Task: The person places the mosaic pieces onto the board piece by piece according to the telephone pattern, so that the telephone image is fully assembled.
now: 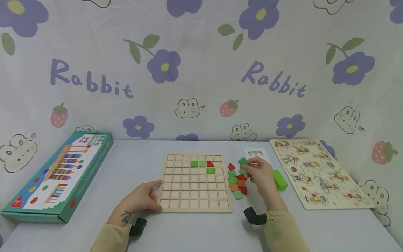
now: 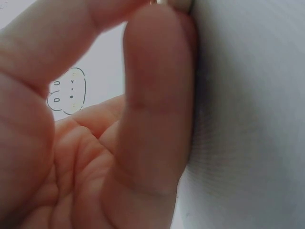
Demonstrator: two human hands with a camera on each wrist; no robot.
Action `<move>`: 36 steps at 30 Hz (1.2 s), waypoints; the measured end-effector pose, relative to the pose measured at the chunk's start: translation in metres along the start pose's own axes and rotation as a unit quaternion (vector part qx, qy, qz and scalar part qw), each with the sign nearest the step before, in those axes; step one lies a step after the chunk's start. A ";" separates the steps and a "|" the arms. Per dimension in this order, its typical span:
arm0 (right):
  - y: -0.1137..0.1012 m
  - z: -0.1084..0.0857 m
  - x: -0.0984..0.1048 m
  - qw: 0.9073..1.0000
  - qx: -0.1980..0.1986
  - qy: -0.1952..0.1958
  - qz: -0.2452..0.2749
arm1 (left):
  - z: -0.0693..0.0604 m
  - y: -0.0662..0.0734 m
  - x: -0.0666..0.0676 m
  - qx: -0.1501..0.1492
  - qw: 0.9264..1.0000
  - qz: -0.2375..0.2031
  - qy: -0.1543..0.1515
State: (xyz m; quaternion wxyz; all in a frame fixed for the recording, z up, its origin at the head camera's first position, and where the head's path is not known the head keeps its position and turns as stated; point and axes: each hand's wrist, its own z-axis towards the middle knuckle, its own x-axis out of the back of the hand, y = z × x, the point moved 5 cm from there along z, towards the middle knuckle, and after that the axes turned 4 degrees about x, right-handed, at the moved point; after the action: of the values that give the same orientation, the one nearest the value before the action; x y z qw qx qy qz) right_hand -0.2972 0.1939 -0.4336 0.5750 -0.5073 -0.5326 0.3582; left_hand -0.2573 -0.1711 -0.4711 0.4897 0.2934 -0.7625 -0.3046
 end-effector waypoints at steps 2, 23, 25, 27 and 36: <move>-0.009 -0.001 -0.011 1.000 0.012 -0.013 0.016 | -0.001 0.001 0.000 0.001 1.000 0.001 0.001; -0.039 0.026 -0.161 0.975 0.078 -0.153 -0.140 | 0.000 -0.002 -0.001 0.016 1.000 0.008 0.007; -0.036 0.028 -0.166 0.971 0.074 -0.152 -0.170 | 0.000 -0.002 -0.001 0.015 1.000 0.006 0.006; -0.034 0.030 -0.171 0.967 0.067 -0.155 -0.189 | 0.000 -0.002 -0.001 0.016 1.000 0.004 0.006; -0.039 0.032 -0.188 0.932 0.089 -0.146 -0.321 | -0.001 -0.001 0.000 0.014 1.000 0.000 0.005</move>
State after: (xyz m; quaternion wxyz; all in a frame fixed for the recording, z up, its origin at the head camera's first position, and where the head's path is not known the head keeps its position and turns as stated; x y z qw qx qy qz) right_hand -0.3664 0.0128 -0.4459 0.6179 -0.1979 -0.7110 0.2711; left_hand -0.2560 -0.1718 -0.4715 0.4897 0.3018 -0.7640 -0.2923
